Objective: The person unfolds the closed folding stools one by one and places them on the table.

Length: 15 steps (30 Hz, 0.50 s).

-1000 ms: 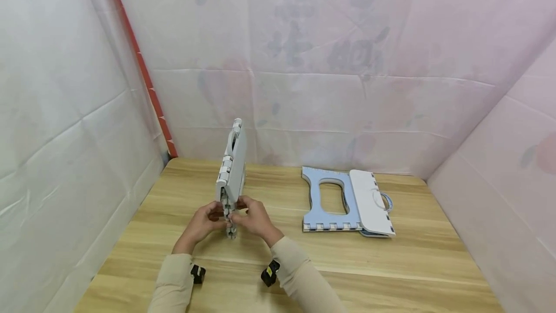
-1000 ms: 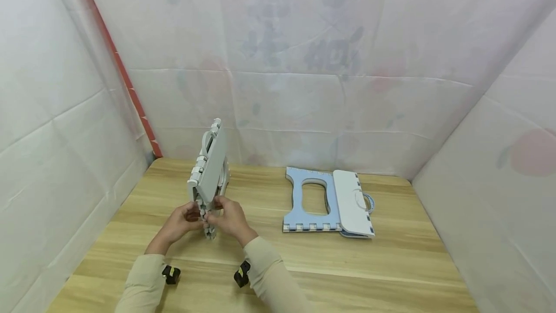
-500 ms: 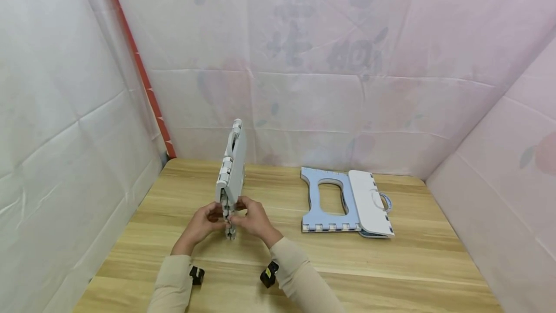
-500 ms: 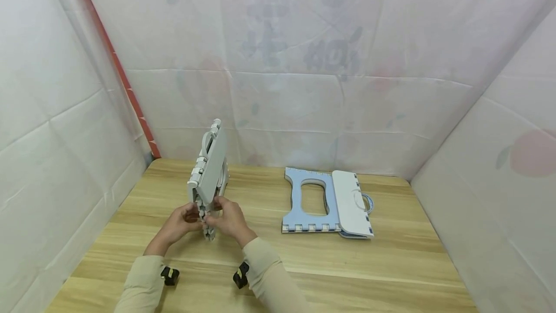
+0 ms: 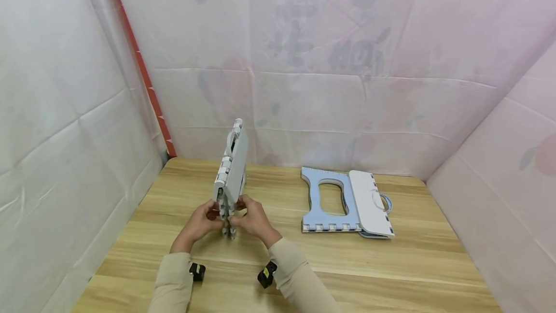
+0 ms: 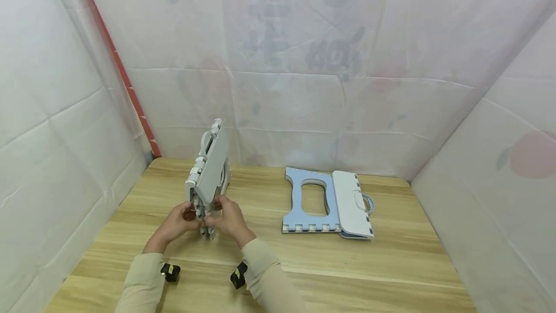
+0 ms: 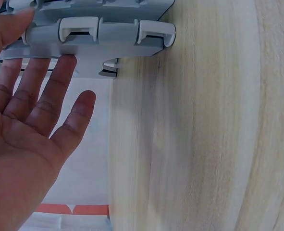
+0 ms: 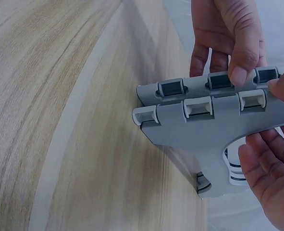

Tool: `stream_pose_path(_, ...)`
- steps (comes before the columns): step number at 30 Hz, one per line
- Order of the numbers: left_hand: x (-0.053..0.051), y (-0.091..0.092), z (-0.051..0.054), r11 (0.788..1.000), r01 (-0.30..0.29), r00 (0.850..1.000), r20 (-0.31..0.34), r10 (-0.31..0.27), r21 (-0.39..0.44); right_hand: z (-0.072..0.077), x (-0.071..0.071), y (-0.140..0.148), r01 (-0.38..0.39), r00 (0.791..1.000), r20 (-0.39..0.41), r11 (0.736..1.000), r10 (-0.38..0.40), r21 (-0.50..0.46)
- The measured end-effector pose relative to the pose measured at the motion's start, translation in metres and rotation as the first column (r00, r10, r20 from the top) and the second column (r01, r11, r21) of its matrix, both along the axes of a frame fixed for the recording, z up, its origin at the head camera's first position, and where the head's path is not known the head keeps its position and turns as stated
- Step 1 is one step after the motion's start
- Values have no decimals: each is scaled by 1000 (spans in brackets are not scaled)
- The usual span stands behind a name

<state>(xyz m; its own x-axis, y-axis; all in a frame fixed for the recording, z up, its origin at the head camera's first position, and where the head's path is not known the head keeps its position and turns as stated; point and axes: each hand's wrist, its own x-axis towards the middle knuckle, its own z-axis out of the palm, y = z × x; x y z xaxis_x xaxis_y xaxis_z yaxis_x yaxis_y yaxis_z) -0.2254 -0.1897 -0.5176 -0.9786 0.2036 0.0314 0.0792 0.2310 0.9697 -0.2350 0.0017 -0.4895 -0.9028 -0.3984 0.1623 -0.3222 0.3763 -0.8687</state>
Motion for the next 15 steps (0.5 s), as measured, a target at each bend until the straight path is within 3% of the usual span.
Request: stream_pose_path(15, 3, 0, 0, 994, -83, 994, -73, 77, -78, 3, -2, 7, -24, 1000, -3, 999, 24, 24)
